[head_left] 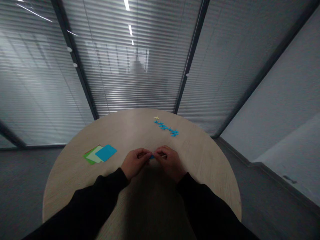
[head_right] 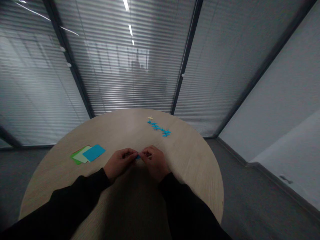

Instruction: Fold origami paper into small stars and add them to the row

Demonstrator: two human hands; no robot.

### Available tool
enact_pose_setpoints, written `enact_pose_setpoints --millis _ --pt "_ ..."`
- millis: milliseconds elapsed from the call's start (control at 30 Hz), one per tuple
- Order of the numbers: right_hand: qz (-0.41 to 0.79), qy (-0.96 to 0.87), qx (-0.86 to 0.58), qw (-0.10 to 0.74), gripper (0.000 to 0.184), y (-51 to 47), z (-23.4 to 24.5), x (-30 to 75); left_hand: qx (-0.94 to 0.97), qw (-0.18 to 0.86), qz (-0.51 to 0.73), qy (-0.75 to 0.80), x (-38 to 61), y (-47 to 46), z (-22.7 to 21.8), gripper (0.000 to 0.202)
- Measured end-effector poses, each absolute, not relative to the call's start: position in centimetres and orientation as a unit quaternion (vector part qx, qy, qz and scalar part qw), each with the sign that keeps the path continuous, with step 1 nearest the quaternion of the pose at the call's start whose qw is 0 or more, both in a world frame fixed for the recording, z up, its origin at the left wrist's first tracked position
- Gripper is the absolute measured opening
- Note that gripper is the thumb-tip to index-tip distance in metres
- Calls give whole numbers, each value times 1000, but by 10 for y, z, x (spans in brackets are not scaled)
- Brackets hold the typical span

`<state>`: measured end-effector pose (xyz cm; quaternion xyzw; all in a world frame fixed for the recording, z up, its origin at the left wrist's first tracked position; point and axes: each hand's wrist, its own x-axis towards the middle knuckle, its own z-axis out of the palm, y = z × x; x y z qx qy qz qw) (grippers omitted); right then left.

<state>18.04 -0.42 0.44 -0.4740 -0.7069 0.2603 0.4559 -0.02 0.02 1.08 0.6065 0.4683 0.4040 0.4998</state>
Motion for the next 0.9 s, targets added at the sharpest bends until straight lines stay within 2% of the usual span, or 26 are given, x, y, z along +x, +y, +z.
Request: enact_pose_setpoints --millis 67,267,367,533,800,900 --pt "279 -694 -476 462 22 -3 3 181 606 497 400 475 -1 0 12 31" --pt "430 -584 -498 475 43 1 2 183 577 502 406 500 0 -1 12 31" --pt "423 -602 -494 464 38 -1 5 183 580 500 409 497 0 0 12 30" --pt "326 -688 -473 444 21 -4 11 184 567 519 417 485 0 0 12 31" --pt "358 -651 -490 456 22 -3 8 185 497 606 423 455 -1 0 10 31" --pt "395 -652 -470 446 33 -3 5 185 478 630 432 434 -1 1 8 33"
